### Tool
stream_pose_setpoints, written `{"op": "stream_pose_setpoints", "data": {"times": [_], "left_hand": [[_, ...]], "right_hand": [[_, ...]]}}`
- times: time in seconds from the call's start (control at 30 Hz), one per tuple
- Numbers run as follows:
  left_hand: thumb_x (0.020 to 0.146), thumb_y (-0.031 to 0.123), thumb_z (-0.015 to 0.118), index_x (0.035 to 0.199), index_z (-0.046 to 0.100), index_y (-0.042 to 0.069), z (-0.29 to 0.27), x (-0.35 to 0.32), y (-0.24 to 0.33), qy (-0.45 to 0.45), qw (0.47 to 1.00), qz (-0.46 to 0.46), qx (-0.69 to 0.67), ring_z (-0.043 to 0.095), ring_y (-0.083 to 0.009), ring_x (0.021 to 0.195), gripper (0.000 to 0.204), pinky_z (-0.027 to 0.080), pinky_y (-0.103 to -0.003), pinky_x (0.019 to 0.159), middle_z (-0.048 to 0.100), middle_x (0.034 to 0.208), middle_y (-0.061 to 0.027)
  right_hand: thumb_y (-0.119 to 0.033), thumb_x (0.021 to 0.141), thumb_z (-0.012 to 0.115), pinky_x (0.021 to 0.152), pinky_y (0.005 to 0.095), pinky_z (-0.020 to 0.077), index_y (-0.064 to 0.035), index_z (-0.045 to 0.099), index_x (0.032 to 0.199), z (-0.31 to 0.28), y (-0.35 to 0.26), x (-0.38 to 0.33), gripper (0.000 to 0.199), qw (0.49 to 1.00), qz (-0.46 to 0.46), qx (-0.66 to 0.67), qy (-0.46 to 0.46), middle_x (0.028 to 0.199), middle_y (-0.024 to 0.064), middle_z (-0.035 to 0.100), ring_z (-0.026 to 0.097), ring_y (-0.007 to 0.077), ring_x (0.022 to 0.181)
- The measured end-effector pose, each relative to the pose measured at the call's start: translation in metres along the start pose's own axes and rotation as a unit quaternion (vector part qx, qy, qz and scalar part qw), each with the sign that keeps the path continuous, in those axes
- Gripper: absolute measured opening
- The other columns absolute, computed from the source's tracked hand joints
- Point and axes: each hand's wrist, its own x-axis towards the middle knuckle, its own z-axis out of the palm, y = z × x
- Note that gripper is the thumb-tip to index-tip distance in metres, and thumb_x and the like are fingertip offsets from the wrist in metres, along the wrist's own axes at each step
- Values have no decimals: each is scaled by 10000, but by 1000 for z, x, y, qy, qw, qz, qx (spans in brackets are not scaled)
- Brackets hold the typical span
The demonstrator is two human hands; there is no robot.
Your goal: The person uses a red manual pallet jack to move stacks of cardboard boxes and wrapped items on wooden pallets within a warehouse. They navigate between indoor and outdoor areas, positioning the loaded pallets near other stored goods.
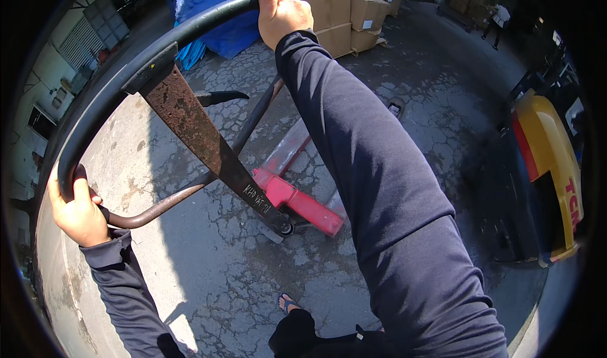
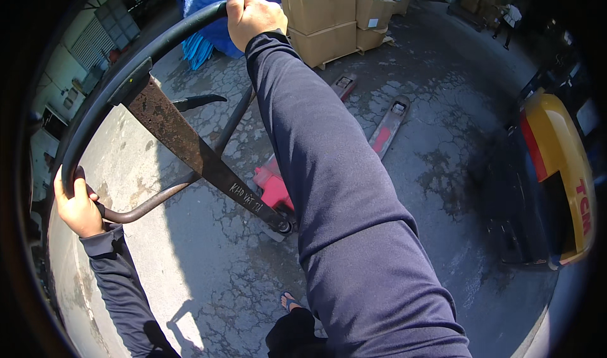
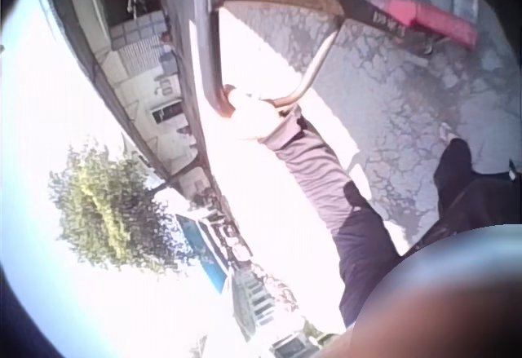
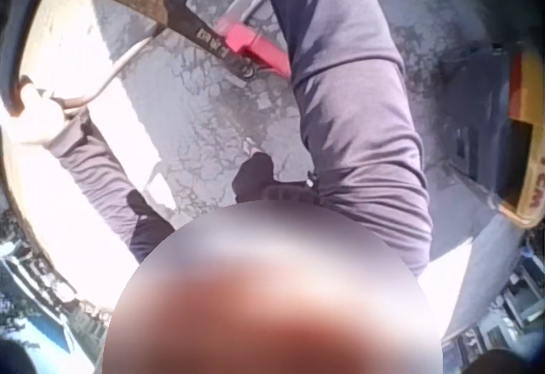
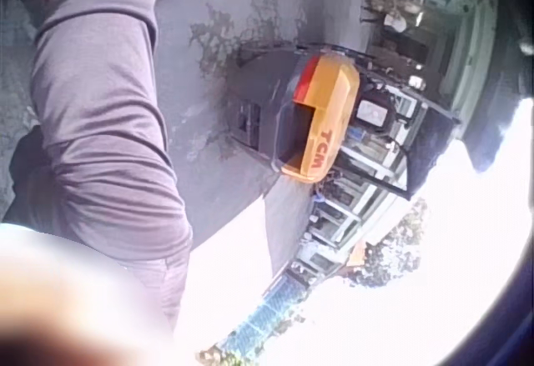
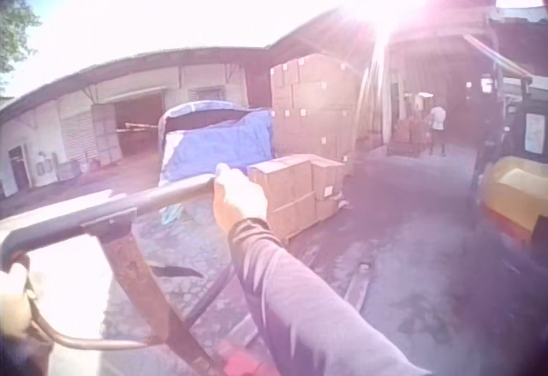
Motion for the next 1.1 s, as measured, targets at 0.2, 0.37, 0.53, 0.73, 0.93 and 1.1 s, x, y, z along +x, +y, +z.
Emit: {"op": "stream_pose_setpoints", "data": {"times": [0.2, 0.37, 0.53, 0.73, 0.93, 1.1], "left_hand": [[915, -2, 611, 1032, 645, 44, 47, 130, -200, -26, 995, -97, 30, 495, -78, 478, 130, 396, -238, 439, 584, 706, -3], [963, 67, 554, 1005, 633, 24, 163, 253, -356, -121, 979, -166, 14, 498, -111, 481, 99, 437, -278, 447, 533, 645, -22], [974, 85, 557, 1075, 596, 10, 317, 354, -486, -190, 969, -156, -33, 515, -130, 514, 131, 471, -297, 477, 538, 680, -47], [962, 82, 540, 858, 612, 31, 559, 427, -546, -292, 937, -76, -176, 522, -113, 577, 136, 433, -272, 527, 569, 703, -30], [944, 62, 528, 884, 647, 72, 776, 432, -412, -399, 876, -123, -240, 553, -109, 569, 134, 447, -267, 455, 593, 681, -13], [906, 83, 604, 945, 669, 57, 930, 424, -307, -463, 839, -65, -278, 574, -109, 538, 80, 465, -265, 470, 622, 691, -31]], "right_hand": [[-520, 938, 535, 629, 427, 519, -42, 637, 795, 99, -51, 5, 509, 992, 55, 108, -28, 643, 168, 635, 653, 355, 630], [-474, 919, 621, 580, 403, 490, -45, 593, 735, 190, -50, 22, 468, 994, 43, 95, 25, 623, 143, 596, 621, 323, 589], [-415, 925, 683, 515, 323, 435, -26, 585, 735, 270, -11, 59, 444, 994, -15, 86, 69, 602, 93, 525, 513, 195, 514], [-288, 884, 755, 563, 296, 461, 24, 639, 864, 316, 41, 108, 334, 996, -2, 46, 77, 690, 110, 576, 550, 187, 596], [-326, 894, 742, 572, 309, 467, 20, 648, 881, 331, 118, 187, 359, 980, 68, -43, 183, 719, 111, 598, 562, 187, 596], [-331, 940, 699, 544, 246, 403, 5, 647, 890, 340, 194, 227, 344, 936, 53, -207, 280, 643, 14, 529, 457, 74, 593]]}}
